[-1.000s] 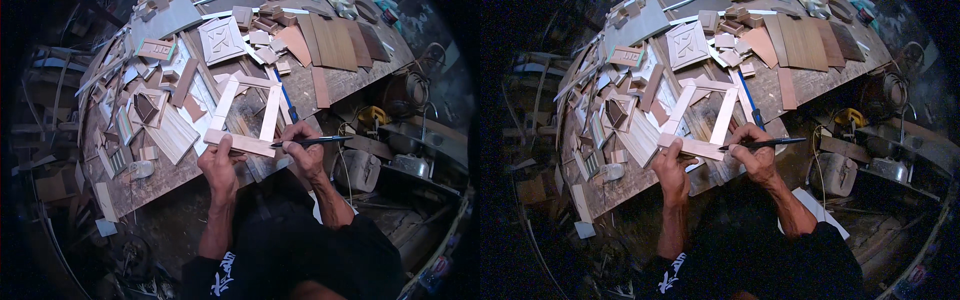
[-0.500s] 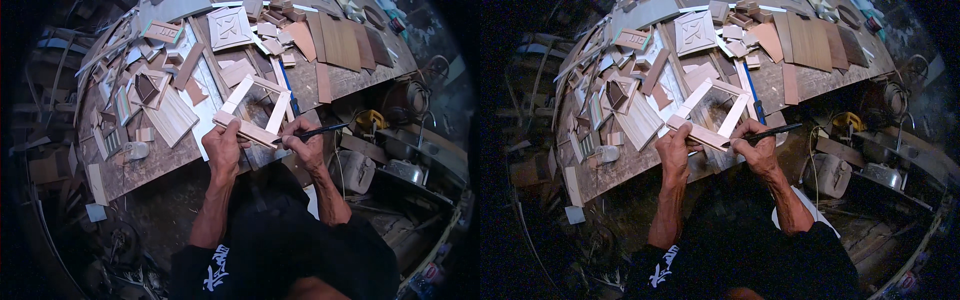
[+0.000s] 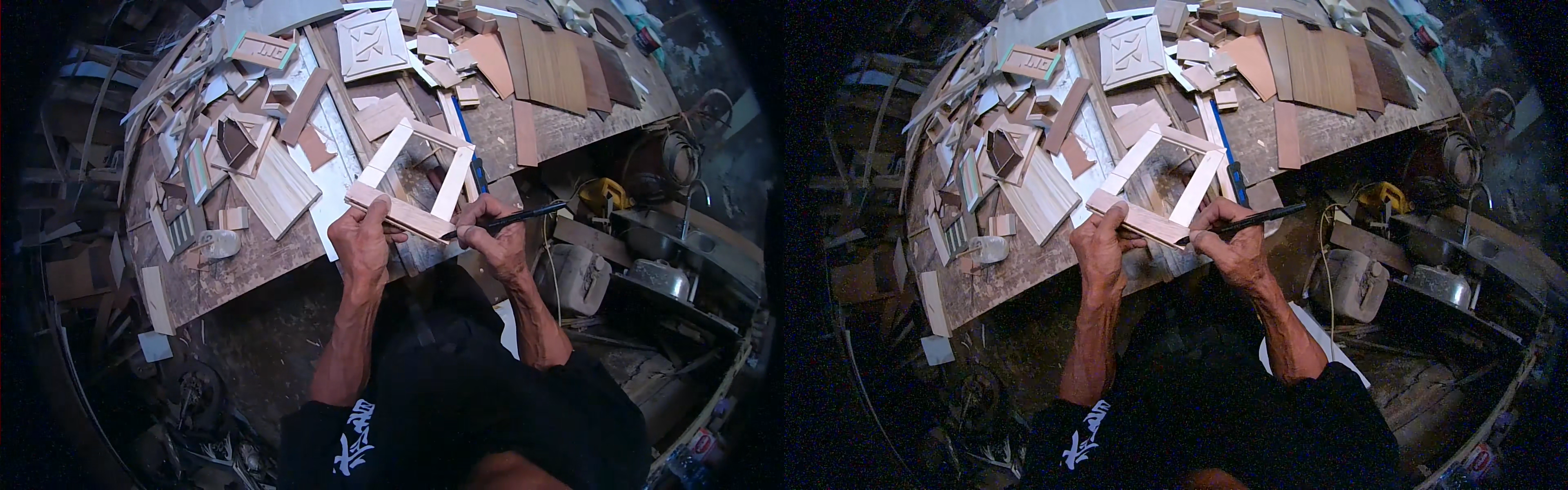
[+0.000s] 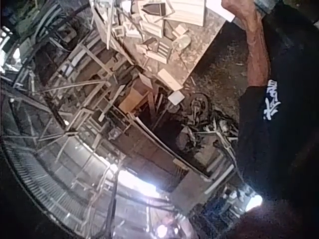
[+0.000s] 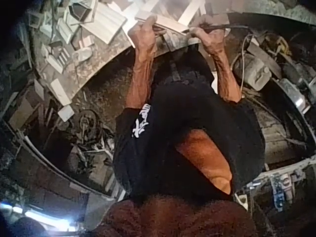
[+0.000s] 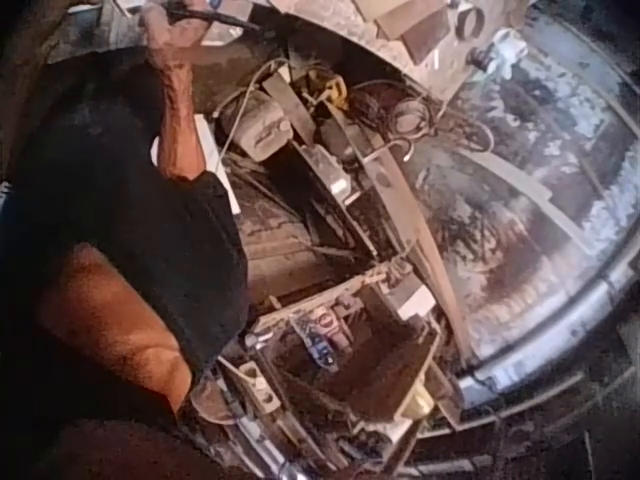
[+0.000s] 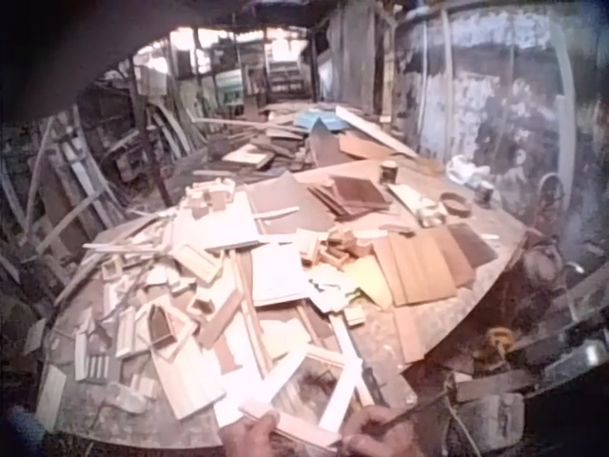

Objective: Assembling, measuring, and marking small wooden pieces to create a frame on a cluttered workbench.

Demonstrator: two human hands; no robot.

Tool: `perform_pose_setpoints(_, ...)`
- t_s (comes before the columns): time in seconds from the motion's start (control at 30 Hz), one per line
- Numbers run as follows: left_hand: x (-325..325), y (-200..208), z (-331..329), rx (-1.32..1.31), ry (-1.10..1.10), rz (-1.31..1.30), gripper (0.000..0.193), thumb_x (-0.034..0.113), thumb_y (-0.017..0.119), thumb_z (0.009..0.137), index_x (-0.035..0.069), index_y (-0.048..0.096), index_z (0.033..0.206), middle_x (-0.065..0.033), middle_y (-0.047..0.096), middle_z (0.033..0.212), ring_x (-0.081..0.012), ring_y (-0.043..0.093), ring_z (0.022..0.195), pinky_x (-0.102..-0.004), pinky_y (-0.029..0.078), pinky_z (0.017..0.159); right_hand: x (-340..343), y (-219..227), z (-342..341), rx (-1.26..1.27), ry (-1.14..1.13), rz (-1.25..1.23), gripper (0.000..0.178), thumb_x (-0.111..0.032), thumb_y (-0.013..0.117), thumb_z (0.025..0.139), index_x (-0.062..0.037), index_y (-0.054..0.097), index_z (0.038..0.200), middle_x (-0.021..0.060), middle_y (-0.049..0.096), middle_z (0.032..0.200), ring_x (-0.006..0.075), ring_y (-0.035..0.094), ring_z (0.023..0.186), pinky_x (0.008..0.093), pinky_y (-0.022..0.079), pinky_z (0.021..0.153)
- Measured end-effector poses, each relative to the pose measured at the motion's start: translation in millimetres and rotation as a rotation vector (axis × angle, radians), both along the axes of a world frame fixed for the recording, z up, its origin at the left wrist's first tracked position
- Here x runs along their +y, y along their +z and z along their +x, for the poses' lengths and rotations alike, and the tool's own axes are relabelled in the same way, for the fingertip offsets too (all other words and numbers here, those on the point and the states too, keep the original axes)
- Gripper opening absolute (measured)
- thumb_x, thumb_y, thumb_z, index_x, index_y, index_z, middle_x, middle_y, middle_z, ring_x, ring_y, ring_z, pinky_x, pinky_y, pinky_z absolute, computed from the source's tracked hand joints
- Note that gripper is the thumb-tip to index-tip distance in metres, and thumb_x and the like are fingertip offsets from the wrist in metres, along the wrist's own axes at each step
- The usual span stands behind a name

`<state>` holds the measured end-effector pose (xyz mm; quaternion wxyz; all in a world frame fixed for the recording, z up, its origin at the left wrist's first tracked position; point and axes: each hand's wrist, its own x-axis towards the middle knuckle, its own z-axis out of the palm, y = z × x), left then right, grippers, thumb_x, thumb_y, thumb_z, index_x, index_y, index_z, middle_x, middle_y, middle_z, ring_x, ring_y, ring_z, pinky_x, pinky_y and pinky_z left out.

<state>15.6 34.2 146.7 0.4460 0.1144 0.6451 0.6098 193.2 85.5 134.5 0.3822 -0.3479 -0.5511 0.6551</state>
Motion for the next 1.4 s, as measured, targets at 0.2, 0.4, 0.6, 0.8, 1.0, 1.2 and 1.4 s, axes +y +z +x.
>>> perform_pose_setpoints(0.2, -1, 2, 2, 0.003, -0.008, -0.018, 0.025, 0.013, 0.061, 0.086, -0.012, 0.062, 0.089, -0.0149, 0.064, 0.075, -0.0161, 0.063, 0.056, -0.0241, 0.055, 0.047, 1, 2, 2, -0.017, 0.006, -0.015, 0.008, -0.002, 0.060, 0.075, 0.0001, 0.052, 0.077, 0.0068, 0.057, 0.073, 0.0094, 0.051, 0.060, 0.0238, 0.042, 0.057)
perform_pose_setpoints(0.4, 0, -3, 3, -0.004, -0.014, -0.005, 0.026, 0.013, 0.061, 0.085, -0.012, 0.061, 0.090, -0.0148, 0.064, 0.075, -0.0166, 0.063, 0.058, -0.0241, 0.054, 0.047, 1, 3, 2, -0.013, 0.013, -0.042, 0.007, -0.002, 0.059, 0.076, -0.0002, 0.053, 0.077, 0.0068, 0.057, 0.074, 0.0101, 0.052, 0.061, 0.0241, 0.042, 0.058)
perform_pose_setpoints(0.6, -2, -16, 4, -0.094, -0.016, 0.122, 0.025, 0.014, 0.060, 0.088, -0.011, 0.061, 0.092, -0.0143, 0.065, 0.077, -0.0186, 0.064, 0.061, -0.0272, 0.056, 0.055, 18, -16, 4, -0.079, -0.296, -0.103, 0.021, -0.021, 0.062, 0.087, -0.0002, 0.060, 0.083, 0.0030, 0.059, 0.067, 0.0101, 0.054, 0.059, 0.0249, 0.044, 0.056)
perform_pose_setpoints(0.8, 2, -54, 1, -0.165, 0.025, 0.163, 0.026, 0.019, 0.062, 0.088, -0.007, 0.060, 0.093, -0.0121, 0.065, 0.085, -0.0187, 0.064, 0.071, -0.0283, 0.057, 0.060, 78, -81, 47, -0.836, -0.113, -0.004, 0.048, -0.042, 0.056, 0.088, 0.0041, 0.058, 0.075, 0.0053, 0.052, 0.060, 0.0131, 0.047, 0.056, 0.0316, 0.039, 0.052)
perform_pose_setpoints(1.0, 9, -90, -10, -0.158, -0.037, 0.088, 0.030, 0.021, 0.059, 0.090, -0.007, 0.056, 0.100, -0.0135, 0.064, 0.089, -0.0231, 0.064, 0.079, -0.0342, 0.057, 0.070, 140, -92, 51, -1.329, 0.041, 0.147, 0.049, -0.040, 0.053, 0.082, 0.0069, 0.066, 0.087, 0.0280, 0.064, 0.089, 0.0414, 0.063, 0.089, 0.0456, 0.049, 0.077)
perform_pose_setpoints(1.2, 21, -96, -10, -0.155, -0.043, 0.064, 0.031, 0.022, 0.058, 0.091, -0.007, 0.055, 0.102, -0.0141, 0.063, 0.093, -0.0230, 0.063, 0.084, -0.0364, 0.056, 0.073, 174, -107, 51, -1.450, 0.045, 0.214, 0.042, -0.035, 0.057, 0.079, 0.0017, 0.068, 0.095, 0.0257, 0.065, 0.097, 0.0407, 0.062, 0.095, 0.0453, 0.050, 0.083)
perform_pose_setpoints(1.4, 26, -102, -9, -0.157, 0.010, -0.042, 0.030, 0.020, 0.057, 0.092, -0.009, 0.057, 0.099, -0.0152, 0.064, 0.089, -0.0216, 0.065, 0.075, -0.0306, 0.057, 0.064, 135, -90, 34, -1.161, -0.234, 0.393, 0.037, -0.037, 0.059, 0.083, -0.0008, 0.061, 0.084, 0.0227, 0.064, 0.082, 0.0417, 0.062, 0.080, 0.0501, 0.047, 0.069)
